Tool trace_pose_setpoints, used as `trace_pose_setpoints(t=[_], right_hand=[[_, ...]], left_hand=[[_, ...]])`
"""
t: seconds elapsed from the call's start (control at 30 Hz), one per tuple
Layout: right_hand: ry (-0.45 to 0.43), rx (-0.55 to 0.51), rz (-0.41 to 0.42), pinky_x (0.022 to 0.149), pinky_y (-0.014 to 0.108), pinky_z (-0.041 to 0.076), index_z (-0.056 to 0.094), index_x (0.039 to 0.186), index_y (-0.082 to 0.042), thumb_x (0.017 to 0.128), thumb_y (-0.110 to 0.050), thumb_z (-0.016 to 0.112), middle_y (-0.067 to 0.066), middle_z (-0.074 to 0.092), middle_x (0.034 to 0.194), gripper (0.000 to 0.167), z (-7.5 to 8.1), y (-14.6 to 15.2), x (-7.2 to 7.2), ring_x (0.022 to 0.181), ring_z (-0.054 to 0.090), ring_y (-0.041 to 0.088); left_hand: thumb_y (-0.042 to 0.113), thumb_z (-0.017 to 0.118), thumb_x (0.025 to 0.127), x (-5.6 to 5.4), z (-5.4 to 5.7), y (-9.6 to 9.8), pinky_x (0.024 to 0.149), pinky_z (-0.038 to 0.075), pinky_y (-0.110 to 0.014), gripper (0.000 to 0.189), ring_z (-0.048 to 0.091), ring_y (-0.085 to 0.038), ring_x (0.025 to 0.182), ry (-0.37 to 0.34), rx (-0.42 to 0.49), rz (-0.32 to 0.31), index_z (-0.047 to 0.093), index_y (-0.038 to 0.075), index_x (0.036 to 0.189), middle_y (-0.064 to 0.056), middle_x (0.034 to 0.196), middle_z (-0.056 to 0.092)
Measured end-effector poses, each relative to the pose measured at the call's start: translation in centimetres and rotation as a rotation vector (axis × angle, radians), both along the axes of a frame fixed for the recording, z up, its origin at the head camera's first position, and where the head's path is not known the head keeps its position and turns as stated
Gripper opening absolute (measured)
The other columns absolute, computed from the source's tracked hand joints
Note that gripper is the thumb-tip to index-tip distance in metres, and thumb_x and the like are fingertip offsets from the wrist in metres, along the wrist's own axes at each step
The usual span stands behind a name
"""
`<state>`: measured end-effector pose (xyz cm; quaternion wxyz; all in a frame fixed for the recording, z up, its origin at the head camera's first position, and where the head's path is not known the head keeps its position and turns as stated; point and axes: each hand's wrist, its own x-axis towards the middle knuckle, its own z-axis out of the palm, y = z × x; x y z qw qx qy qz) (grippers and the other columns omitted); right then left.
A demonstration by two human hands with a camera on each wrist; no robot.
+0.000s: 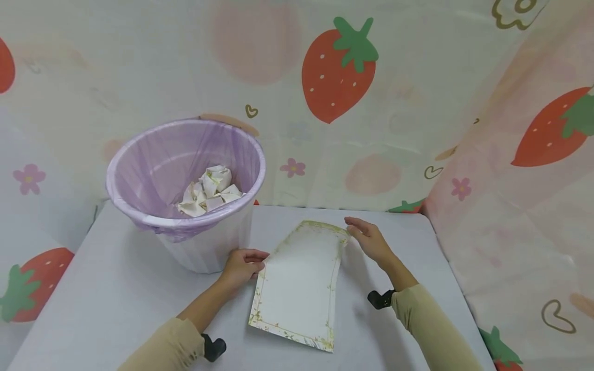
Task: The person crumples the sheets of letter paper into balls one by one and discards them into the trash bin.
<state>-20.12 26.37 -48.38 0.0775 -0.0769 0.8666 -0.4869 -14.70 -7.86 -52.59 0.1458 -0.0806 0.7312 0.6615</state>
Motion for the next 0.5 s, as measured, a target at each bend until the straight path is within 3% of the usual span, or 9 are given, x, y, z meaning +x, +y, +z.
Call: trace_pose_setpoints(t=[0.13, 0.27, 0.43, 0.5], right_hand=[[-0.122, -0.073, 0.036, 0.109, 0.057, 0.036, 0.053, 0.139, 0.002, 0.108, -0.028, 0.045, 0.022, 0.061, 0.133, 0.044, 0.5, 1.3, -0.3, 0.128, 0.053, 0.035], [-0.187, -0.105, 0.064, 0.105, 0.051, 0.043, 0.057, 0.135, 0.003, 0.106, -0.022, 0.049, 0.022, 0.065, 0.125, 0.039, 1.0, 2.5, -0.2, 0.116, 0.064, 0.030], [-0.247, -0.094, 0.121, 0.092, 0.036, 0.052, 0.062, 0.130, 0.003, 0.104, -0.018, 0.054, 0.009, 0.070, 0.117, 0.035, 1.4, 3.3, 0.2, 0.103, 0.066, 0.015], [-0.280, -0.083, 0.141, 0.087, 0.033, 0.051, 0.064, 0.129, 0.001, 0.103, -0.018, 0.054, 0.003, 0.072, 0.105, 0.033, 1.6, 3.5, 0.4, 0.093, 0.064, 0.012]], left_hand=[[-0.006, 0.063, 0.091, -0.1, 0.3, 0.2, 0.064, 0.053, -0.023, 0.022, 0.065, -0.014, 0.079, -0.008, -0.002, 0.003, 0.071, -0.006, 0.112, -0.019, 0.102, 0.070], [-0.003, 0.064, 0.092, -0.1, 0.9, 0.4, 0.065, 0.053, -0.022, 0.021, 0.065, -0.014, 0.080, -0.019, 0.013, 0.021, 0.071, -0.005, 0.112, -0.021, 0.105, 0.070], [-0.003, 0.064, 0.092, -0.1, 1.5, 0.7, 0.066, 0.056, -0.023, 0.020, 0.068, -0.015, 0.080, -0.043, 0.068, 0.055, 0.072, -0.005, 0.110, -0.014, 0.098, 0.071], [-0.003, 0.064, 0.092, -0.2, 1.8, 0.8, 0.067, 0.057, -0.023, 0.020, 0.069, -0.016, 0.081, -0.047, 0.092, 0.061, 0.071, -0.007, 0.110, -0.013, 0.098, 0.072]])
